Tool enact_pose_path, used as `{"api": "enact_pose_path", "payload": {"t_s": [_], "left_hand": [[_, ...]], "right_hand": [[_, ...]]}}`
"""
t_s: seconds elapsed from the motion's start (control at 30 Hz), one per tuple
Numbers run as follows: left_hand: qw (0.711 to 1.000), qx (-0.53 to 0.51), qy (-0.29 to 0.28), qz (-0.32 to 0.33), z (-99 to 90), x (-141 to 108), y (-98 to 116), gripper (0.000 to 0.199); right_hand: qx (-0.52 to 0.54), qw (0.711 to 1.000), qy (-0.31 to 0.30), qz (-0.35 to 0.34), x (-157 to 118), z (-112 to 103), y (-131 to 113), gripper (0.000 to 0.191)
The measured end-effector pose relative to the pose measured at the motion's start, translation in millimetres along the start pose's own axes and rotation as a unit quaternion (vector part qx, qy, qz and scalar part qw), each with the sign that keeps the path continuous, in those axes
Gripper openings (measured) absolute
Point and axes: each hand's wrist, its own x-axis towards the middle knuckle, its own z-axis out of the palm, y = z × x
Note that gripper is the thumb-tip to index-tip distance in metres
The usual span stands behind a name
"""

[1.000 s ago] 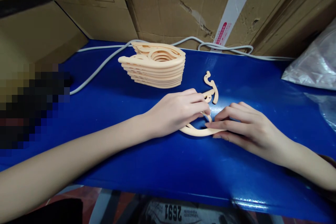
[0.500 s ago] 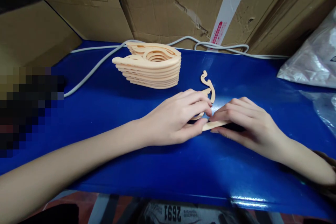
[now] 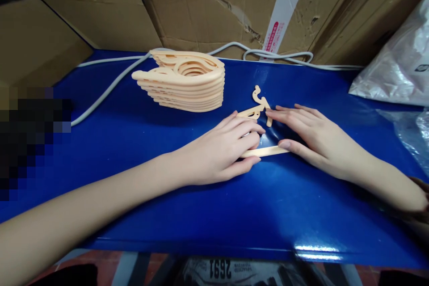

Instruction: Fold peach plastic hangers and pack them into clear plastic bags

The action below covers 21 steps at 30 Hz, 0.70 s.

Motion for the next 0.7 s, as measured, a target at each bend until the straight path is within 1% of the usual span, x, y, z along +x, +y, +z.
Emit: {"api": "enact_pose_path", "payload": {"t_s": [0.13, 0.2, 0.27, 0.33, 0.43, 0.5, 0.6, 0.7], "left_hand": [[1.0, 0.002, 0.007, -0.006, -0.2, -1, -1, 0.011], [1.0, 0.004, 0.01, -0.008, -0.9, -1, -1, 0.011], [1.0, 0.006, 0.014, -0.012, -1.7, 0, -2, 0.01], [1.0, 0.01, 0.02, -0.011, -2.3, 0, -2, 0.01], [0.999, 0.02, 0.026, -0.004, -2.3, 1, -3, 0.011], [0.999, 0.027, 0.022, -0.005, -1.9, 1, -3, 0.011], [0.999, 0.037, 0.011, -0.011, -1.1, 1, -3, 0.011], [0.999, 0.051, 0.005, -0.013, -0.5, 1, -3, 0.013]], "right_hand": [[-0.073, 0.993, 0.062, 0.074, -4, -12, -3, 0.037], [-0.103, 0.987, 0.079, 0.094, -5, -14, -3, 0.036], [-0.119, 0.987, 0.07, 0.086, -5, -12, -1, 0.04], [-0.117, 0.989, 0.047, 0.07, -4, -8, 4, 0.042], [-0.093, 0.993, 0.026, 0.063, -4, -4, 9, 0.036], [-0.088, 0.993, 0.033, 0.078, -4, -3, 9, 0.035], [-0.111, 0.987, 0.051, 0.105, -5, -4, 8, 0.038], [-0.113, 0.986, 0.051, 0.108, -6, -3, 7, 0.038]]}}
